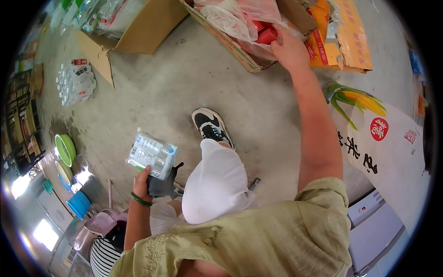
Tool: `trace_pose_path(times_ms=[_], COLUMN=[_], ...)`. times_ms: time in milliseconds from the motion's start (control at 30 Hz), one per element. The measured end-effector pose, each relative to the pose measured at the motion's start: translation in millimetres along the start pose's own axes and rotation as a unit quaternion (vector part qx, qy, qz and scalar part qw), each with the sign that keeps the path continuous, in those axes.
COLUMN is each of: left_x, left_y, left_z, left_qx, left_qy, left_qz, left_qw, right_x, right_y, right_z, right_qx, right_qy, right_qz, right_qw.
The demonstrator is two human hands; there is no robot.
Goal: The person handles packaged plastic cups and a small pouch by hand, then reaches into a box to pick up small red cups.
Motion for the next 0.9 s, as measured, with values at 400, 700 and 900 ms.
trace_pose_path(times_ms=[400, 700, 900], left_x=[0, -2, -1], left_y=[9, 2, 9], left_z=[-2, -5, -6], left_qx=[-0.005, -0.030, -0.033], left_qy=[-0.040, -0.031, -0.032], left_qz=[-0.022, -0.012, -0.012], left_qw=[0.999, 0.999, 0.999], right_x=[6, 17, 28], right_y=[7, -5, -22], right_z=[14, 11, 13], right_qx=[-0.087, 0.050, -0.139], right_qy=[-0.032, -0.060, -0.053], right_qz=[-0.105, -0.070, -0.081], right_qw=[0.990, 0.994, 0.985])
Point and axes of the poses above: each hand's wrist, its own x-axis away from the middle knuckle, its own y-axis out of the palm, z = x × y, the point moved 5 cm from there along -x, towards the middle knuckle, and after that the axes turned 2 degrees about -x, right-handed, at the moved point
